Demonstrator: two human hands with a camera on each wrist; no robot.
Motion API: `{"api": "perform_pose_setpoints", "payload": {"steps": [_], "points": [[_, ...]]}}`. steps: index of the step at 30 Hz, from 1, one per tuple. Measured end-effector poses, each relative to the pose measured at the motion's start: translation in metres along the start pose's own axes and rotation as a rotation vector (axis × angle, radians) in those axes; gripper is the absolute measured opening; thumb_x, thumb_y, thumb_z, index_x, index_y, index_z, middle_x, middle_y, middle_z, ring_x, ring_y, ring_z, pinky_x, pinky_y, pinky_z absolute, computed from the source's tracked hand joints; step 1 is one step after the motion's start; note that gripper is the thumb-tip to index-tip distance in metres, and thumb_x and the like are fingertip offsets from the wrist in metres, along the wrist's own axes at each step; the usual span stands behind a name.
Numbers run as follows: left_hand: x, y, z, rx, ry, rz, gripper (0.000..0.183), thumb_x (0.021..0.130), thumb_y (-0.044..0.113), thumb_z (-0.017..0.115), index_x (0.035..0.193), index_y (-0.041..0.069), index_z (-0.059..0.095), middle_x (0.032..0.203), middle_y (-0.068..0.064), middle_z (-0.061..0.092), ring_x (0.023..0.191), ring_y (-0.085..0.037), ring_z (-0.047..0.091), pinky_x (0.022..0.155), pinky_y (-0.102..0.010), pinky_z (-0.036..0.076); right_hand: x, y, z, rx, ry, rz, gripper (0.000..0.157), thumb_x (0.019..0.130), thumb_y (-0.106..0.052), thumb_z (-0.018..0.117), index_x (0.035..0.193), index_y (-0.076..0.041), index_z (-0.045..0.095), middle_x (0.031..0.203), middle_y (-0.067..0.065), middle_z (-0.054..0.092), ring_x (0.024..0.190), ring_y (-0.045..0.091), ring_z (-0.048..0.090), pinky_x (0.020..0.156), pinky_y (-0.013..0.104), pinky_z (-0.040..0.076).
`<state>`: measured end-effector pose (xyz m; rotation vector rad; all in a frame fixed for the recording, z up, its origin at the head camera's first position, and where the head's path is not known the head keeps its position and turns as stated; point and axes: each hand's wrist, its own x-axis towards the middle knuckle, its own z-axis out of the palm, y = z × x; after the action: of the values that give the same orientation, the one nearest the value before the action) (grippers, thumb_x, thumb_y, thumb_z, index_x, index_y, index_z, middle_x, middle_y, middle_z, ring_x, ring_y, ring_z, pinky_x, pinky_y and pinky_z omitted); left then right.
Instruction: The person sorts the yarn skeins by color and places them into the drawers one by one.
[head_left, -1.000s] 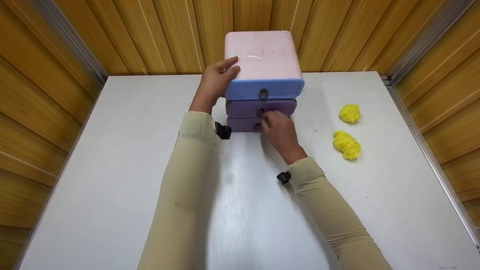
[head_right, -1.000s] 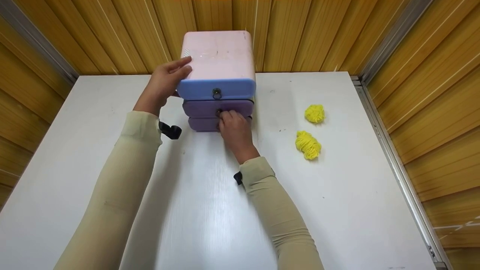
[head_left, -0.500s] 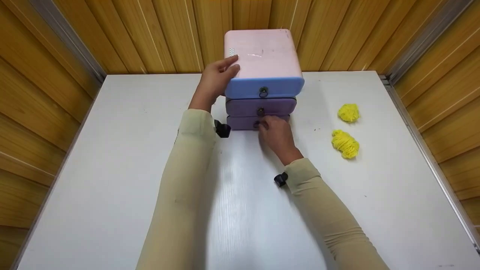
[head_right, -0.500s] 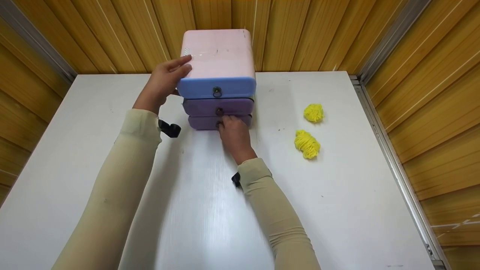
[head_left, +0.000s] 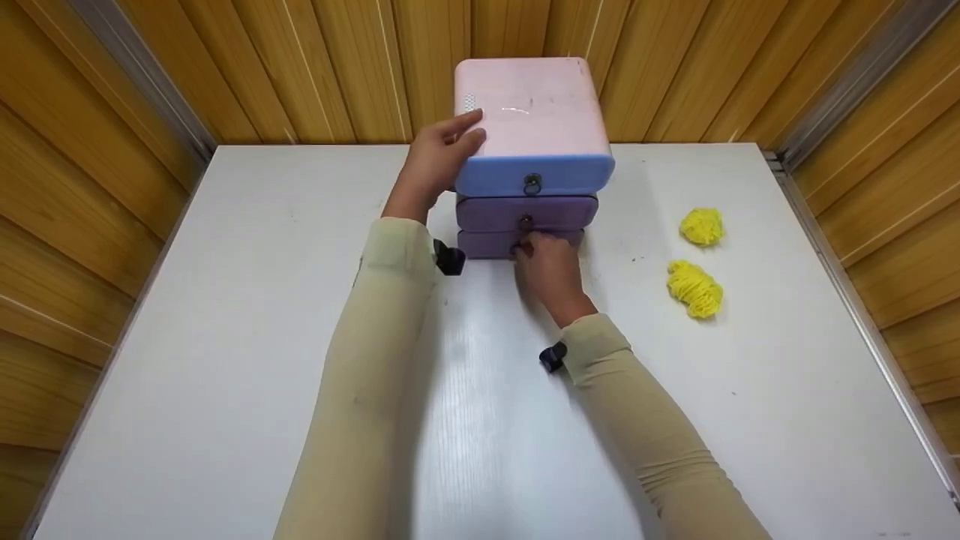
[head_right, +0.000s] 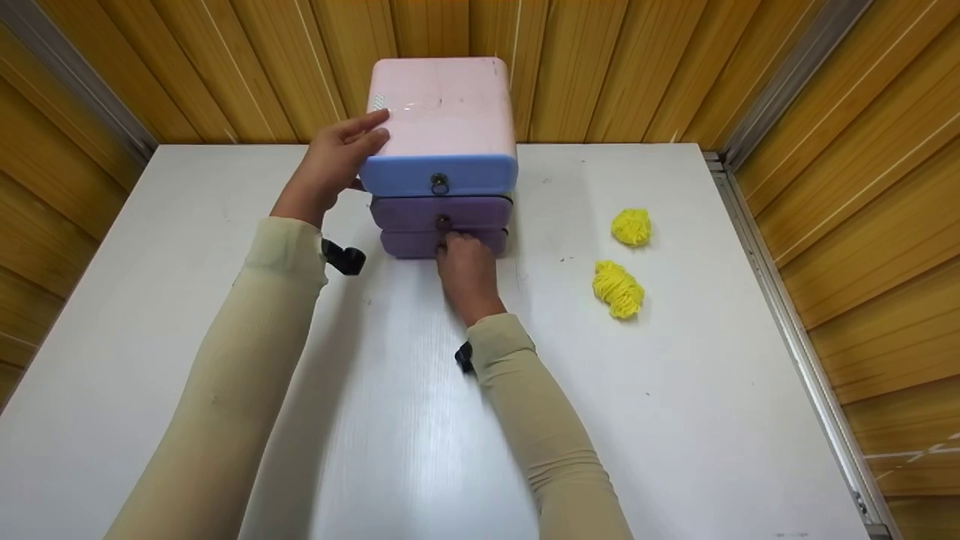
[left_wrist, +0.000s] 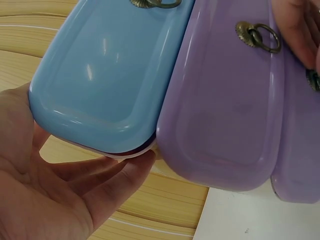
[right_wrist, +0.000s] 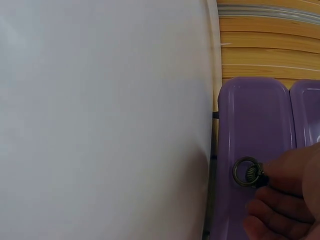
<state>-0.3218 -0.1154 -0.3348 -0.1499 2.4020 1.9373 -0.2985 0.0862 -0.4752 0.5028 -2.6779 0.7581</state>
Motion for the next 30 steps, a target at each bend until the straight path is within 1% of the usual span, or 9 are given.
{"api": "perform_pose_setpoints", "payload": {"steps": [6, 10, 12, 17, 20, 23, 30], "points": [[0.0001, -0.0002, 0.0004, -0.016, -0.004, -0.029, 0.040, 0.093, 0.045, 0.062, 0.132, 0.047, 0.054, 0.150, 0.011, 0.043, 0.134, -0.018, 0.046, 0.101, -0.045, 0.048, 0.0028, -0.0018, 0.0015, -0.019, 0.005, 0.029, 0.012, 0.086, -0.015, 0.069, 0.084, -0.004, 0.071, 0.080, 0.013, 0.072, 0.076, 0.035, 0.069, 0.066, 0.049, 0.052], [0.0011, -0.0008, 0.0006, -0.022, 0.001, -0.032, 0.040, 0.092, 0.045, 0.062, 0.131, 0.048, 0.055, 0.150, 0.010, 0.044, 0.132, -0.019, 0.048, 0.099, -0.046, 0.049, 0.0037, -0.0030, 0.0026, -0.024, 0.027, 0.019, 0.011, 0.085, -0.014, 0.069, 0.078, -0.005, 0.070, 0.076, 0.012, 0.071, 0.071, 0.036, 0.068, 0.063, 0.050, 0.050], [0.0016, -0.0015, 0.0007, -0.016, 0.006, -0.018, 0.040, 0.092, 0.044, 0.062, 0.131, 0.047, 0.055, 0.149, 0.010, 0.044, 0.133, -0.018, 0.047, 0.100, -0.045, 0.049, 0.0038, -0.0035, 0.0033, -0.033, 0.024, 0.013, 0.011, 0.086, -0.014, 0.067, 0.079, -0.006, 0.070, 0.076, 0.011, 0.071, 0.070, 0.035, 0.068, 0.062, 0.050, 0.051], [0.0014, -0.0025, 0.0016, -0.013, 0.016, 0.017, 0.040, 0.092, 0.043, 0.063, 0.132, 0.045, 0.056, 0.147, 0.013, 0.047, 0.134, -0.016, 0.045, 0.099, -0.042, 0.049, 0.0037, -0.0044, 0.0035, -0.046, -0.022, 0.004, 0.012, 0.089, -0.013, 0.063, 0.085, -0.009, 0.073, 0.080, 0.008, 0.073, 0.072, 0.033, 0.069, 0.063, 0.048, 0.053], [0.0010, -0.0020, 0.0019, -0.023, 0.013, 0.005, 0.040, 0.092, 0.043, 0.063, 0.131, 0.045, 0.056, 0.147, 0.014, 0.047, 0.134, -0.015, 0.045, 0.098, -0.043, 0.049, 0.0036, -0.0043, 0.0026, -0.034, -0.051, -0.006, 0.013, 0.091, -0.012, 0.061, 0.086, -0.009, 0.073, 0.081, 0.008, 0.073, 0.073, 0.031, 0.069, 0.063, 0.047, 0.053], [0.0011, -0.0014, 0.0017, -0.027, 0.010, -0.002, 0.040, 0.092, 0.043, 0.063, 0.131, 0.046, 0.056, 0.147, 0.015, 0.047, 0.135, -0.015, 0.044, 0.100, -0.043, 0.048, 0.0036, -0.0042, 0.0020, -0.030, -0.062, -0.023, 0.013, 0.091, -0.011, 0.061, 0.087, -0.009, 0.073, 0.082, 0.009, 0.073, 0.074, 0.031, 0.069, 0.064, 0.047, 0.052], [0.0008, -0.0012, 0.0012, -0.034, 0.009, 0.000, 0.041, 0.092, 0.043, 0.064, 0.132, 0.045, 0.055, 0.147, 0.014, 0.047, 0.136, -0.015, 0.044, 0.100, -0.044, 0.048, 0.0034, -0.0046, 0.0026, -0.035, -0.073, -0.046, 0.008, 0.091, -0.012, 0.066, 0.085, -0.009, 0.070, 0.081, 0.011, 0.071, 0.074, 0.033, 0.067, 0.064, 0.048, 0.051]]}}
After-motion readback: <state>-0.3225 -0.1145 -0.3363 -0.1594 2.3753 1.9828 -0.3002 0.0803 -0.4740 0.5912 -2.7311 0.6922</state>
